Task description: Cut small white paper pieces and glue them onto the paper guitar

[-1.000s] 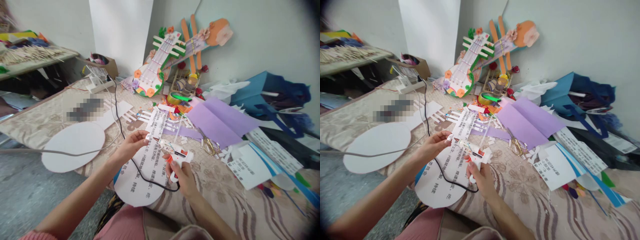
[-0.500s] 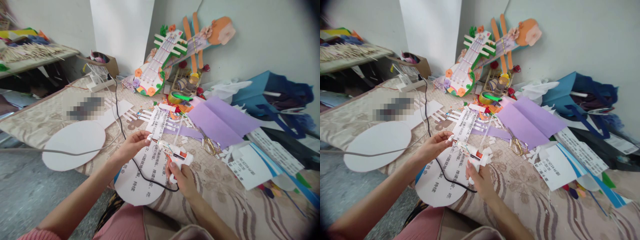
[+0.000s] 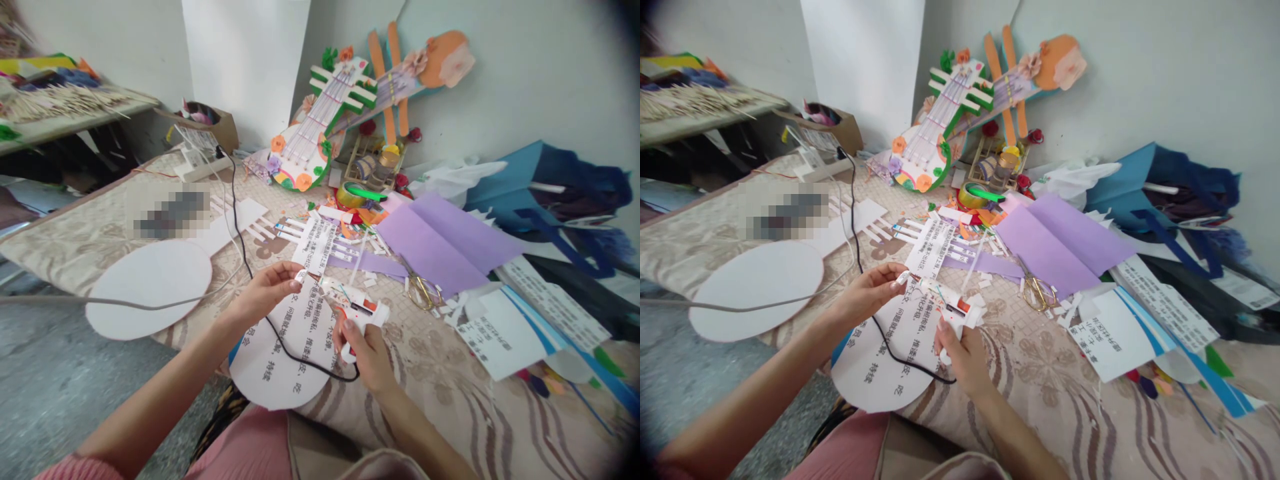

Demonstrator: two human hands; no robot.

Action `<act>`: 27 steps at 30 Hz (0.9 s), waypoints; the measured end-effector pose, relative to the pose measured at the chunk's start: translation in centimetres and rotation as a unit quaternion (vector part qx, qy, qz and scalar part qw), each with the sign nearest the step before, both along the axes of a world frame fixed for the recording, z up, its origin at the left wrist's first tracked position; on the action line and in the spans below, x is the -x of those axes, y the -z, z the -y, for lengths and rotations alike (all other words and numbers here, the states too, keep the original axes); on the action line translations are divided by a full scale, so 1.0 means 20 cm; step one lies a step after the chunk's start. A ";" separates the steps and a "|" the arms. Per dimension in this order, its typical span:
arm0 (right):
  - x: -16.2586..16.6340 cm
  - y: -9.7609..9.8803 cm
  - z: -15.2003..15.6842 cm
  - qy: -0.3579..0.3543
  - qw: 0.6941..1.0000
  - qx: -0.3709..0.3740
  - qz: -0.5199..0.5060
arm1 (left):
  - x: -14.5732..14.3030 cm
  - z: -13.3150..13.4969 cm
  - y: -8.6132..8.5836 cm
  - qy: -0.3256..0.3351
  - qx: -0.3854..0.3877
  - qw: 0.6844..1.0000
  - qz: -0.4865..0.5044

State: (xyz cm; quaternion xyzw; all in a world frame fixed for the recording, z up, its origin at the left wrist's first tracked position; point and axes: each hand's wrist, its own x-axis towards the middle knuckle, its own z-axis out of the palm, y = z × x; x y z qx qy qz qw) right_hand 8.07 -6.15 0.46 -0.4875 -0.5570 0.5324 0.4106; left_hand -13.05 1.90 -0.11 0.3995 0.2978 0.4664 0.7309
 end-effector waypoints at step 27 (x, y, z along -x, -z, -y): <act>-0.03 0.08 -0.06 0.012 0.957 0.123 -0.263 | 0.15 -0.14 -0.04 -0.097 -0.212 0.904 -0.360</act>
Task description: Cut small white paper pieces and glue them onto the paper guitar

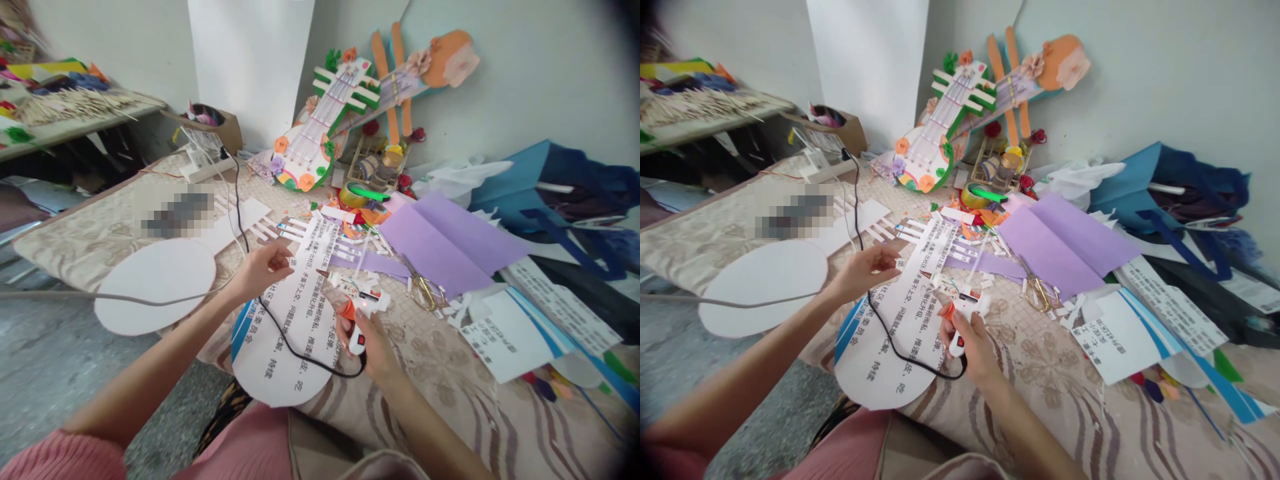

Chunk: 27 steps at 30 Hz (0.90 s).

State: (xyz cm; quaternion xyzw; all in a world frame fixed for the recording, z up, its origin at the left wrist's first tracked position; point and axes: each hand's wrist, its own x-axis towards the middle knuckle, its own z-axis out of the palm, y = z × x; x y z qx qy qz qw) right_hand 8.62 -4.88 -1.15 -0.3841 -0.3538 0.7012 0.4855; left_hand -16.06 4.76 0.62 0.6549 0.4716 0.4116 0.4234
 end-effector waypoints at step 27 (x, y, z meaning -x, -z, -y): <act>-0.02 0.05 0.00 0.015 0.999 0.019 -0.034 | -0.16 -0.27 -0.01 0.105 -0.052 0.913 -0.390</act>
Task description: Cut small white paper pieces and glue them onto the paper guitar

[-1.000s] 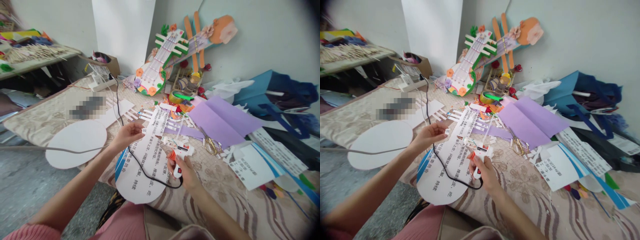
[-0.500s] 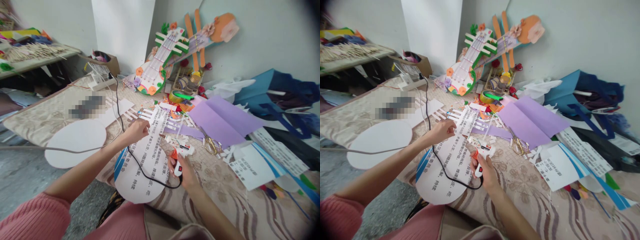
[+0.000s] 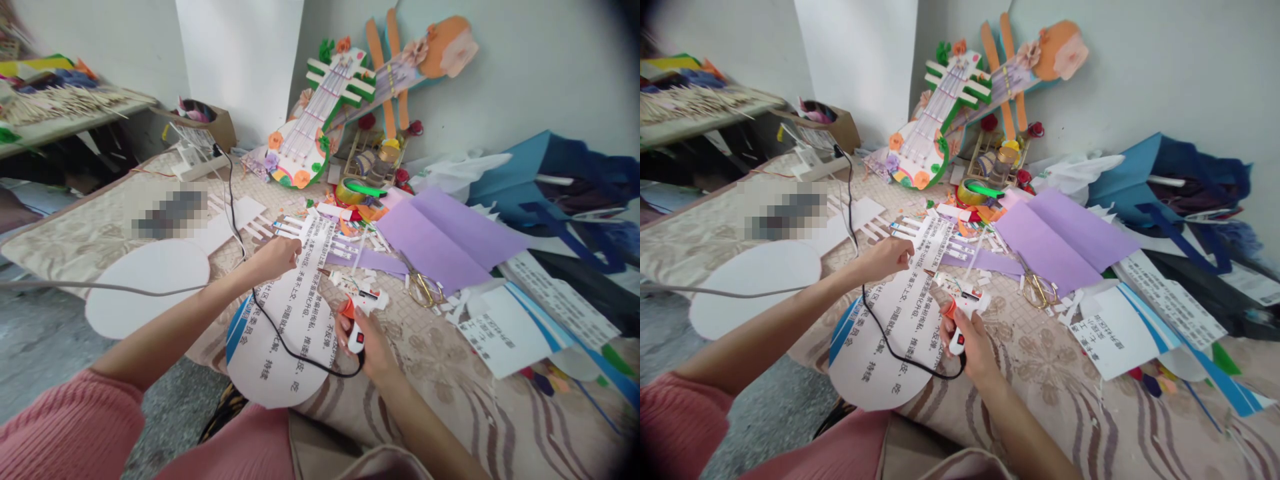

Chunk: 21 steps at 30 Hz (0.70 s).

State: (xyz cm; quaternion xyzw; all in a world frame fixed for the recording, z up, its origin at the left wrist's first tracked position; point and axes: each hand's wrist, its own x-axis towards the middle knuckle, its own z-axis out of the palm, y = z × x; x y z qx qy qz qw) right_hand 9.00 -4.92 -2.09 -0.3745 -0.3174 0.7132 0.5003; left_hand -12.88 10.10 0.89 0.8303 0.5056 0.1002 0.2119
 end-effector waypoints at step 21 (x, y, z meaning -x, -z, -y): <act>0.00 0.01 0.00 0.010 1.000 0.014 -0.003 | -0.04 0.00 -0.03 -0.007 0.007 1.000 -0.023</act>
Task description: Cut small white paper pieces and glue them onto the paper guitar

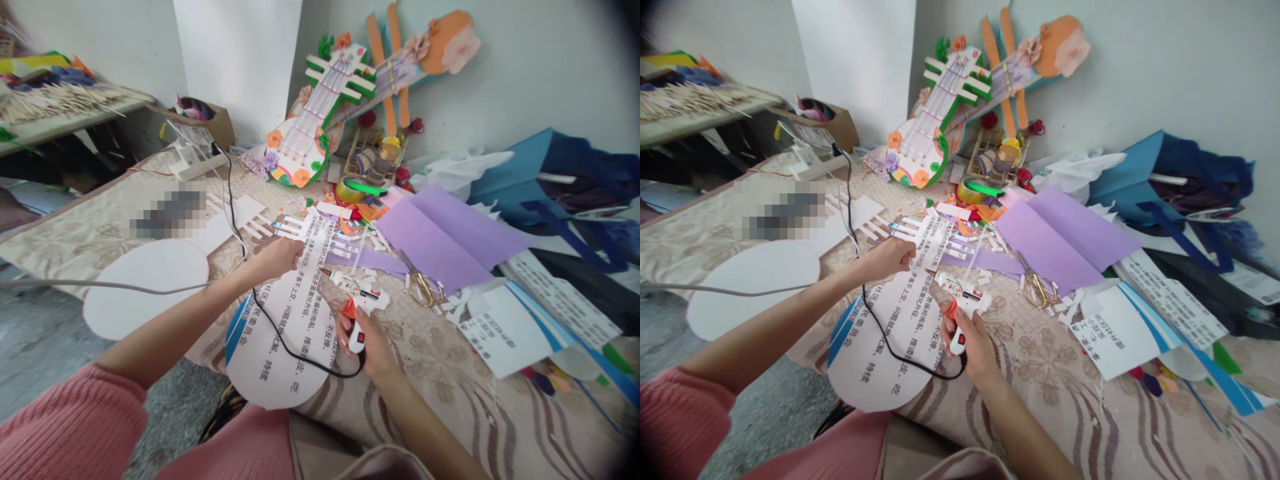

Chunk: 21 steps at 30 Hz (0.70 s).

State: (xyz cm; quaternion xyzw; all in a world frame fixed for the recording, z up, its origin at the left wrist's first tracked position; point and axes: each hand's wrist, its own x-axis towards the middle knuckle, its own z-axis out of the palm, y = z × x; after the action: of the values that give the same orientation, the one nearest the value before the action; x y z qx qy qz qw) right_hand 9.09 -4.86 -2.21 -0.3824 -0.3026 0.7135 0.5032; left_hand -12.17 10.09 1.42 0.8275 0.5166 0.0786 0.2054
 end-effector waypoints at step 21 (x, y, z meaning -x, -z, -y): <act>0.00 0.01 0.00 0.007 1.000 -0.003 -0.009 | -0.01 -0.01 0.01 0.009 0.009 0.999 -0.035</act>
State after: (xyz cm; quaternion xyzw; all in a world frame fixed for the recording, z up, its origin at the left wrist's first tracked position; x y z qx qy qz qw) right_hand 9.09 -4.93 -2.43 -0.3761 -0.2974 0.7128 0.5118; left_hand -12.02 10.23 1.20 0.8324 0.5169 0.0435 0.1950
